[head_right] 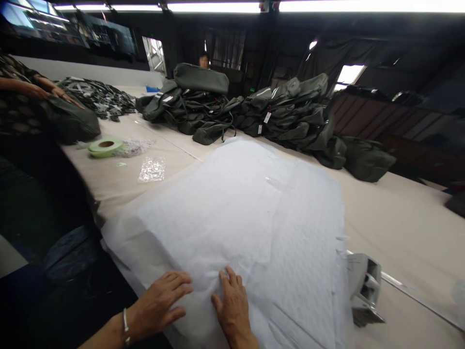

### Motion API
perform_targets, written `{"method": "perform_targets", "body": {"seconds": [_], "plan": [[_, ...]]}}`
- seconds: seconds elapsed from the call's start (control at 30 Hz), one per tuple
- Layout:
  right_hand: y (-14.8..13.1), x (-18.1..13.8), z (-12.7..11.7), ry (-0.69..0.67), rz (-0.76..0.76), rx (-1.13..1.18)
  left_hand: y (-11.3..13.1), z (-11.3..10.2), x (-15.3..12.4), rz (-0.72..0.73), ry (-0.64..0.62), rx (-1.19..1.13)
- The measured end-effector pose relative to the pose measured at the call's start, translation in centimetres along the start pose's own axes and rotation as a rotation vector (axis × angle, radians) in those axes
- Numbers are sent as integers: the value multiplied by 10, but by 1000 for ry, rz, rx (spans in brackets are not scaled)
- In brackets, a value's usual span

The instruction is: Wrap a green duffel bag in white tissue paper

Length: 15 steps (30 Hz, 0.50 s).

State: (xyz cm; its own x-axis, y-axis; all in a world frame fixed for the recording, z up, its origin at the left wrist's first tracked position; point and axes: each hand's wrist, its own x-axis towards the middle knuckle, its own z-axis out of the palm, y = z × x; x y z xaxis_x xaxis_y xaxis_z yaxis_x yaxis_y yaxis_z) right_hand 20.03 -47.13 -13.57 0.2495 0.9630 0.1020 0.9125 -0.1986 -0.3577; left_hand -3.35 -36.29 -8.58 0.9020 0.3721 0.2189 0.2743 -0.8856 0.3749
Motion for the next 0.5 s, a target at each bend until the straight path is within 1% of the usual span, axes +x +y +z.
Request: {"method": "perform_targets", "body": {"seconds": [0.07,0.13,0.23,0.3,0.37,0.43,0.5], "plan": [[5,1,1,45,-9,44,7,4,22,14,24,14],[15,6,-4,132,-14,107,9,15,43,31,33,37],[35,29,-23,284,-11,152,5,32,64,51,15,88],[49,57,-41,329,-11,125,0,40,69,88,13,117],[61,93,-60,324,-5,73,-7,45,69,189,51,160],[73,135,-77,276,33,21,-14,50,67,312,131,228],[86,181,-91,193,121,-26,-23,61,63,374,199,250]]}}
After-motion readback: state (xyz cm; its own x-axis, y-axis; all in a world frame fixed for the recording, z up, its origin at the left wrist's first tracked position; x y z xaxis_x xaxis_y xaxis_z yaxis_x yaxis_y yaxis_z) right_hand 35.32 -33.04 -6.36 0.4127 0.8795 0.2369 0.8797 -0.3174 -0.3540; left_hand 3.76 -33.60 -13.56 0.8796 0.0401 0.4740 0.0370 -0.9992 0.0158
